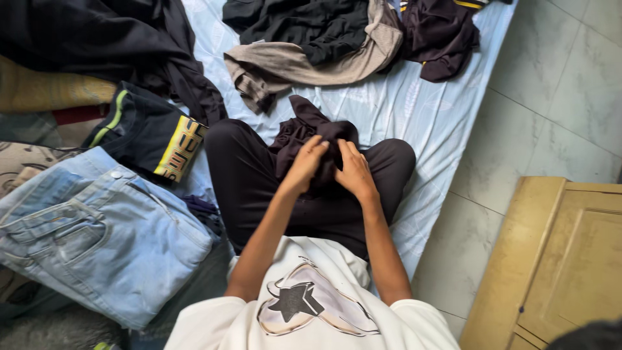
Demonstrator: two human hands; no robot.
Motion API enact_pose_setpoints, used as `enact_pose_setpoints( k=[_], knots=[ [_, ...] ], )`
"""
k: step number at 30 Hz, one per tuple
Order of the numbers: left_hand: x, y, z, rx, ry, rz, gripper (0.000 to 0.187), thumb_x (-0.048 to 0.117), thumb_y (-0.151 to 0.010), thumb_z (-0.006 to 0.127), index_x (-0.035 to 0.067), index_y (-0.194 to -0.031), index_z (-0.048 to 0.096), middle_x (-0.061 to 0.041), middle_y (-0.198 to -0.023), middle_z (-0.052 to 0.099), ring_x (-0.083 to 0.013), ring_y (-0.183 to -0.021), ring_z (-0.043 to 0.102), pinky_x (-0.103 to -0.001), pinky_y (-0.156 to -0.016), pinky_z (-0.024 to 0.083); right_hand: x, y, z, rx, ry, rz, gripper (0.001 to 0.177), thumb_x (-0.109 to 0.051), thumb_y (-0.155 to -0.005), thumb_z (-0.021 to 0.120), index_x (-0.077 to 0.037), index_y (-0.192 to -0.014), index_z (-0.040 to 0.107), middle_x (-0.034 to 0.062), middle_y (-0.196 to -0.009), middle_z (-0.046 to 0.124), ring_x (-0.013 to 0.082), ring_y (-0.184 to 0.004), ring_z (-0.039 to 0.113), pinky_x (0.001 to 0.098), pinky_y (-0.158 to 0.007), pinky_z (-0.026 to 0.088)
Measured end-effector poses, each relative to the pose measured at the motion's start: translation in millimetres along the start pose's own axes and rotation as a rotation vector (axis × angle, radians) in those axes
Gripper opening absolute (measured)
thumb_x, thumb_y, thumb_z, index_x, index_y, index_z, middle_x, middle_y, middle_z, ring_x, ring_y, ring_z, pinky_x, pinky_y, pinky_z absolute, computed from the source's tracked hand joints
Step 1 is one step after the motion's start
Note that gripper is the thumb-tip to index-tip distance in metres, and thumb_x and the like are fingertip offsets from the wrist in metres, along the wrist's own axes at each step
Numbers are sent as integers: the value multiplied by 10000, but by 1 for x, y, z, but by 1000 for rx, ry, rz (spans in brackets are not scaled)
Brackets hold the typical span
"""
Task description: The person folds a pair of blue jeans and a black t-shirt while sitting on a bed.
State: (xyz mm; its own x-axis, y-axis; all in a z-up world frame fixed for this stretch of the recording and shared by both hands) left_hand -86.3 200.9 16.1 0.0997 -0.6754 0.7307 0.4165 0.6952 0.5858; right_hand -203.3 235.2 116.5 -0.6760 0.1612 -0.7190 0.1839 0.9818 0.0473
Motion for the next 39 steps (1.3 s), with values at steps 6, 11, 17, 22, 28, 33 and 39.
enact_pose_setpoints(
  k=[6,11,17,22,28,33,39],
  knots=[
    [72,66,1,-31,-452,510,616,408,-941,775,9,-1355,553,-130,-1199,684,-204,-1112,660,-327,-931,501,16,-6,6,104,176,-335,74,-46,-907,621,-58,-980,620,110,-919,645,318,-929,643,405,-824,500],
    [79,75,-24,-14,-926,489,1034,371,-653,913,6,-1453,371,-261,-1260,488,-435,-1107,601,-466,-900,517,23,9,-8,-257,-706,45,231,-158,-1130,453,-38,-976,577,-108,-805,416,-7,-748,352,181,-658,350],
    [33,37,-72,201,-798,369,683,194,-777,764,130,-1372,435,-144,-1283,571,-329,-1063,641,-439,-917,585,4,12,-31,-82,-799,152,219,-180,-1083,460,-36,-1068,624,-92,-835,551,-15,-749,464,170,-676,421],
    [-44,54,-30,274,75,-60,798,315,-804,794,178,-1406,289,-72,-1233,497,-242,-971,524,-452,-856,502,0,11,-37,182,-947,160,240,-206,-1131,453,-51,-1006,587,-47,-828,583,19,-698,524,187,-597,468],
    [-64,37,-12,106,410,-130,548,308,-891,558,194,-1414,444,-55,-1378,548,-219,-1177,579,-461,-900,523,29,14,-38,334,-1056,198,271,-239,-1158,513,-6,-1064,615,-12,-905,627,53,-757,573,214,-619,483],
    [25,39,-13,-578,846,264,444,21,-1078,511,-20,-1512,428,-161,-1446,583,-270,-1335,570,-404,-1176,485,80,44,-107,811,-968,559,215,-305,-1024,617,-102,-1087,649,-20,-970,715,63,-871,700,243,-758,611],
    [94,52,-18,-630,676,108,522,140,-1036,583,-96,-1482,448,-187,-1433,605,-291,-1327,591,-413,-1166,457,110,42,-140,872,-958,464,232,-293,-959,651,-72,-1006,700,69,-895,725,243,-830,714,378,-743,585]
  ],
)
Point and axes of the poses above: each hand's wrist, its own y-axis away from the middle knuckle, its own z-axis out of the palm, x = y × z, the point moved 10 cm from there along -y, towards the middle knuckle
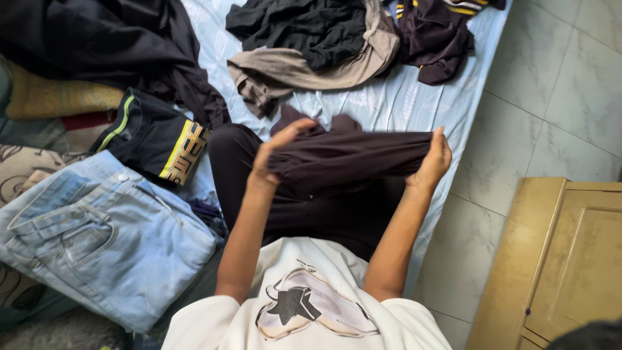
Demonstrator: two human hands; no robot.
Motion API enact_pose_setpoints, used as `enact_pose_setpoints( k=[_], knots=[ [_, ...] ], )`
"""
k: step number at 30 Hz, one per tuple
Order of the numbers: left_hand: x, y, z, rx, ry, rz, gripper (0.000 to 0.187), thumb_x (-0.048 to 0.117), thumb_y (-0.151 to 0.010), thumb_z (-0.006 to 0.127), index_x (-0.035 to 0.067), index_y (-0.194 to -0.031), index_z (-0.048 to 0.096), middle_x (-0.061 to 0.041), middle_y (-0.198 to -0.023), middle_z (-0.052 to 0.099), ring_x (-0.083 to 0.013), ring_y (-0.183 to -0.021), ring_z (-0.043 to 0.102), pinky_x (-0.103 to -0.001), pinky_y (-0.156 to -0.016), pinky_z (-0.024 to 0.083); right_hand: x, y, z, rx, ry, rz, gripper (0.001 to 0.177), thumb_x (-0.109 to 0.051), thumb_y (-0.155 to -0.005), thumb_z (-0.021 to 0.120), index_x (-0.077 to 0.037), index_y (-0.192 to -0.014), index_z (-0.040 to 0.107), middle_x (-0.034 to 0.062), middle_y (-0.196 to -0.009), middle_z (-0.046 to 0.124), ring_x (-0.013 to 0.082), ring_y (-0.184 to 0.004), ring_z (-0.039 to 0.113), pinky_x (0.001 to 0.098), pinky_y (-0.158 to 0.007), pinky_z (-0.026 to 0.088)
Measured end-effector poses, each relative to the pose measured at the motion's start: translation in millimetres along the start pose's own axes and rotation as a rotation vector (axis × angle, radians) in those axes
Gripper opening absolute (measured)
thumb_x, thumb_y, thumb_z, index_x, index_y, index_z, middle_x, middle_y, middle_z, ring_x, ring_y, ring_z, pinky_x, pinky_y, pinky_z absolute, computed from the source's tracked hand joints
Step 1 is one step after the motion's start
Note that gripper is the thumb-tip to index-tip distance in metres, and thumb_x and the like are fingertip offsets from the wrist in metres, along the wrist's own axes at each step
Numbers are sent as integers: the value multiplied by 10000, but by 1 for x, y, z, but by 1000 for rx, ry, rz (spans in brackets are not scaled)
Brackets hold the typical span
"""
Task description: The person folds a pair of blue jeans and a black t-shirt while sitting on a bed.
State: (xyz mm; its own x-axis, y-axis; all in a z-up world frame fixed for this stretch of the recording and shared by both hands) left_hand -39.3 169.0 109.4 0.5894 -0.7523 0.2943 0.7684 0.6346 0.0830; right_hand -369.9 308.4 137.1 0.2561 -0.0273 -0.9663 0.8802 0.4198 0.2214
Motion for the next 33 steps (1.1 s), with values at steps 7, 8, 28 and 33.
enact_pose_setpoints(
  k=[7,8,28,33],
  knots=[
    [39,-19,-102,733,-1330,98,665,382,-1005,672,-22,-1444,378,-280,-1293,562,-328,-1234,563,-426,-1081,434,38,67,83,-412,1156,-664,233,-232,-862,768,-99,-1047,721,146,-1110,687,362,-1092,643,488,-913,472],
    [46,-8,-81,803,-1639,350,589,340,-966,692,-45,-1350,466,-286,-1204,590,-388,-1102,585,-447,-961,461,52,78,95,-518,1082,-606,256,-206,-862,767,-121,-1100,726,121,-1176,684,331,-1174,628,469,-991,462],
    [-40,7,-194,958,-1086,506,406,-4,-876,633,-70,-1276,625,-215,-1045,599,-309,-942,590,-355,-880,516,78,91,141,-1042,-61,210,206,-95,-1052,498,-13,-1167,648,-1,-1050,684,52,-932,610,201,-845,497],
    [3,6,-225,693,-564,270,423,50,-846,650,-36,-1255,582,-214,-1093,606,-311,-993,590,-387,-897,511,78,0,59,-504,35,183,232,-105,-982,576,-30,-1174,684,34,-1134,710,105,-1032,660,225,-933,521]
  ],
)
Point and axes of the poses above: each hand's wrist, its own y-axis away from the middle knuckle, its own z-axis out of the palm, x = y × z, the point moved 10 cm from there along -y, towards the middle knuckle
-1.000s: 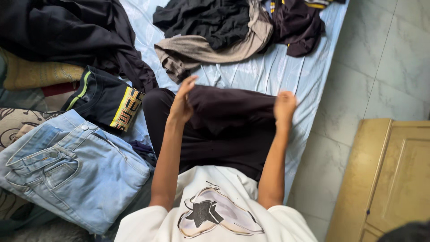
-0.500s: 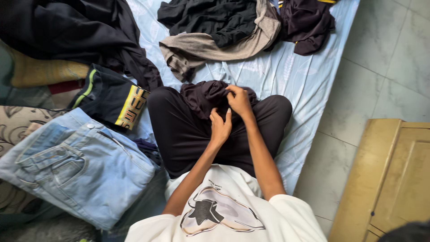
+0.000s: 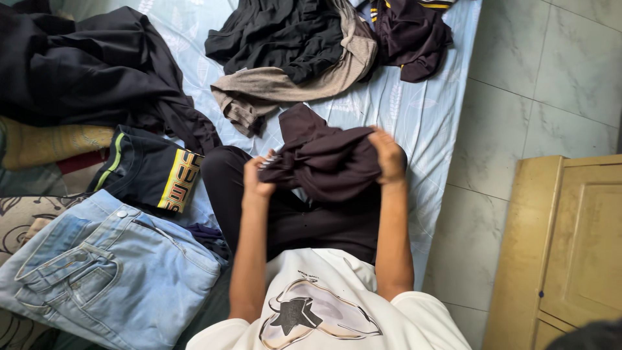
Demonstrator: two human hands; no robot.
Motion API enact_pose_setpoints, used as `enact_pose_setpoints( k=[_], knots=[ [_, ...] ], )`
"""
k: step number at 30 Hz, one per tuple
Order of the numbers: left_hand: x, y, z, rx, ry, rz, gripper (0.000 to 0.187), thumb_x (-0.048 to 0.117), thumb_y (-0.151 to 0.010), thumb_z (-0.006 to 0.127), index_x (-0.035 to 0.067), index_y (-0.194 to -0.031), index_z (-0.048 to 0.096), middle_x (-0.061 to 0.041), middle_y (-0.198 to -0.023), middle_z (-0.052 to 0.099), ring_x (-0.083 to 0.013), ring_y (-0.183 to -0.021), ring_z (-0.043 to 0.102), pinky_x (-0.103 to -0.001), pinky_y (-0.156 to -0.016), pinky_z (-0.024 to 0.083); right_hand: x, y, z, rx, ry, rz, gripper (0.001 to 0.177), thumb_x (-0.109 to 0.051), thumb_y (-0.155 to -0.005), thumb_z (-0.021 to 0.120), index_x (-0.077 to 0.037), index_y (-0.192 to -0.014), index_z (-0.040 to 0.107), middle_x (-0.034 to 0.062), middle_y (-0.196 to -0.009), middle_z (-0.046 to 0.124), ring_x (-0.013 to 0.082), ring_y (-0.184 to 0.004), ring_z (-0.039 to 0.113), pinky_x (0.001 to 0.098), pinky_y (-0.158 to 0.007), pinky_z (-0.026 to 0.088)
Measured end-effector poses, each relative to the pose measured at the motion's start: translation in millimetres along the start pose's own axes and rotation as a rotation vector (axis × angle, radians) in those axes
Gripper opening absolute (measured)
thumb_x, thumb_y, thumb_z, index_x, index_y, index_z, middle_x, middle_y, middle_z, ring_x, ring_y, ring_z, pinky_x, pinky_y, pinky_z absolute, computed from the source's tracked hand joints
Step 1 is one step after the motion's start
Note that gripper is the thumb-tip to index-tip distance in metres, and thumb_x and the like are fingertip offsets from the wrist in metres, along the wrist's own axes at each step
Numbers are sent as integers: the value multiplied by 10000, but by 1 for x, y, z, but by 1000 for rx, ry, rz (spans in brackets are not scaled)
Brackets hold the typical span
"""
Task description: The person folds a pair of blue jeans and a black t-shirt while sitting on a bed.
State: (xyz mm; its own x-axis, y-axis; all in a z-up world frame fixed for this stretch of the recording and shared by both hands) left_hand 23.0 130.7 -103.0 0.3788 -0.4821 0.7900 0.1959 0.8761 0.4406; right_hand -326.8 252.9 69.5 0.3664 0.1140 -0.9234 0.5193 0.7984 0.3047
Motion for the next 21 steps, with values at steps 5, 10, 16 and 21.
enact_pose_setpoints(
  k=[5,10,16,21],
  knots=[
    [62,7,16,45,-113,137,456,116,-810,671,7,-1228,529,-212,-1152,614,-313,-1058,589,-428,-918,505,-9,-16,-61,206,572,-74,222,-209,-1084,614,-23,-1164,704,111,-1101,699,263,-1036,639,366,-918,502],
    [73,59,74,381,-1044,613,332,236,-841,699,25,-1087,625,-199,-1026,695,-400,-1047,622,-503,-977,475,-51,14,24,240,1306,-573,407,-50,-780,637,-116,-1172,718,129,-1265,669,324,-1262,599,505,-1124,385],
    [-84,43,95,-57,-1058,-42,789,595,-1005,692,-148,-1187,502,-395,-1099,622,-493,-1078,628,-504,-944,495,-6,8,137,-198,1368,-879,357,-207,-589,766,-149,-941,773,211,-1215,665,446,-1215,547,619,-1159,131],
    [-73,24,80,94,-664,20,342,367,-938,660,42,-1037,625,-175,-977,705,-342,-910,681,-434,-809,535,42,-61,80,-131,1171,-305,135,-134,-957,635,-94,-1046,729,173,-904,694,293,-863,645,498,-1043,359]
  ],
)
Point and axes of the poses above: each hand's wrist, its own y-axis away from the middle knuckle, its own z-axis out of the palm, x = y × z, the point moved 10 cm from there along -y, towards the middle knuckle
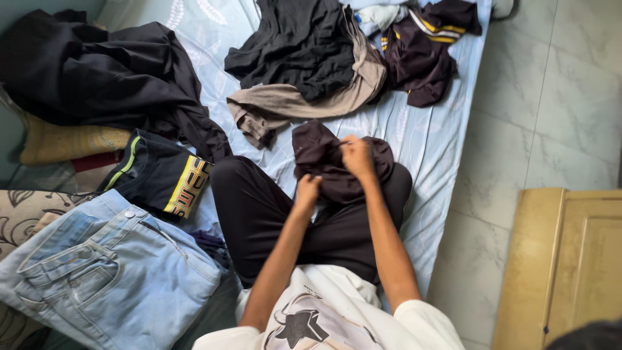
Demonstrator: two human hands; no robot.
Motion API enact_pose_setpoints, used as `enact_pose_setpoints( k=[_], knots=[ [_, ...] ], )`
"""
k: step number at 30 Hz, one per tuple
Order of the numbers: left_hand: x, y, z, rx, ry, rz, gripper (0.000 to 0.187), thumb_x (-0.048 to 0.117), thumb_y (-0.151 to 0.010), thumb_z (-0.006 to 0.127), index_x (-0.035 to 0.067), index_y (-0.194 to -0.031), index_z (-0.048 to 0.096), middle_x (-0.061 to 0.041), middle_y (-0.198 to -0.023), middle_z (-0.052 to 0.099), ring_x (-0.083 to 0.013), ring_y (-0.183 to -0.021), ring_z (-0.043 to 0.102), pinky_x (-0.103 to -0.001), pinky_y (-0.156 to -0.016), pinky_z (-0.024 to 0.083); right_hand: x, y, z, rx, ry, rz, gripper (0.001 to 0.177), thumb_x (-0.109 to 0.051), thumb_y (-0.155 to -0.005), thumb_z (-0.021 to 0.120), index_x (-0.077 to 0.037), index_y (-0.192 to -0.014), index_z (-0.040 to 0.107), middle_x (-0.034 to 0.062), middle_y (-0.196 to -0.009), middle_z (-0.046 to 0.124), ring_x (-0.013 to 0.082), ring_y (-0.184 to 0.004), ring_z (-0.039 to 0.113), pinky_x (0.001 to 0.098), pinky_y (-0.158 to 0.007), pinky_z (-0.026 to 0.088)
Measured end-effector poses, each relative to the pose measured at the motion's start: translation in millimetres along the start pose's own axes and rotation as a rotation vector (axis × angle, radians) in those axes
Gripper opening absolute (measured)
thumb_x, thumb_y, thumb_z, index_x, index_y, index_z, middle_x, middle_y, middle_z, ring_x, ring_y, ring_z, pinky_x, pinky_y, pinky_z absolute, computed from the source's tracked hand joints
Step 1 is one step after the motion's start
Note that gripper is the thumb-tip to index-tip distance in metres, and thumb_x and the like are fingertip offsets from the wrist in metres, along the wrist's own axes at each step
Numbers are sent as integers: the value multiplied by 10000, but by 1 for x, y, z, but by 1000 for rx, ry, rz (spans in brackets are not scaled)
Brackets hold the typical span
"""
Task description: The person folds a pair of blue jeans and a black t-shirt while sitting on a bed.
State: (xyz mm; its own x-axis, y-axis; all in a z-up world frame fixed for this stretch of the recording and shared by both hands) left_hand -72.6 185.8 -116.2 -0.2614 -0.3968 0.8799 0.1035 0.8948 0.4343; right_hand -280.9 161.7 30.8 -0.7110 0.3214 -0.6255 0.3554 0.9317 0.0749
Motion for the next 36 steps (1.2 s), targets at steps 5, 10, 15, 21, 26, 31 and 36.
enact_pose_setpoints(
  k=[5,10,15,21,26,31,36],
  knots=[
    [68,-6,-90,-248,1103,-131,127,225,-1001,595,133,-914,609,-4,-869,643,-141,-770,645,-322,-716,561,89,6,-128,432,-791,73,150,-92,-995,593,-32,-1120,651,-10,-931,677,77,-809,612,253,-730,514],
    [170,-25,-183,-121,460,460,259,198,-1196,578,31,-1004,625,-7,-885,510,-76,-836,478,-287,-774,391,132,26,-142,458,-658,219,182,-137,-1122,626,38,-1099,674,115,-842,583,183,-740,453,384,-707,355],
    [222,18,-187,479,-292,855,224,177,-964,628,-23,-1064,611,-204,-950,660,-393,-858,670,-463,-757,541,29,56,-108,452,220,-44,282,-170,-843,737,-105,-1117,714,160,-1149,674,384,-1091,628,526,-952,467],
    [133,28,-54,72,-564,407,506,317,-890,745,-59,-1152,532,-349,-1110,609,-501,-990,603,-564,-867,499,-82,54,-41,309,192,-368,503,-271,-684,823,-88,-1142,724,171,-1102,627,370,-1067,588,488,-993,377],
    [106,47,-28,308,-703,706,495,109,-802,655,-82,-1244,540,-427,-1379,513,-486,-1179,505,-557,-996,473,-46,12,10,206,124,-412,121,-175,-826,773,-128,-937,765,60,-944,699,270,-989,654,453,-1033,427],
    [140,26,-117,-2,-120,626,185,87,-1045,545,-45,-1034,674,-192,-1029,677,-348,-918,651,-410,-813,516,70,-20,-85,386,-712,-46,190,-151,-991,632,12,-982,730,6,-913,708,119,-835,623,261,-770,521],
    [260,76,-225,184,-21,940,75,-23,-1011,492,-53,-962,541,-144,-1265,552,-266,-1074,583,-307,-986,461,114,15,-172,348,-1324,284,225,-242,-1061,571,-49,-983,656,9,-886,680,141,-809,651,307,-773,568]
  ],
)
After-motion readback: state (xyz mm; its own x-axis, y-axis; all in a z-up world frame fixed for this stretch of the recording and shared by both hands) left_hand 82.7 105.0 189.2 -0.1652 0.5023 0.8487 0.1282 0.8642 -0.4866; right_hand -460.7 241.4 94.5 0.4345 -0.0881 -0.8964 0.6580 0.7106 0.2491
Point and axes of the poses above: each hand's wrist, its own y-axis away from the middle knuckle, its own z-axis out of the palm, x = y × z, the point moved 10 cm from there along -y, towards the middle knuckle
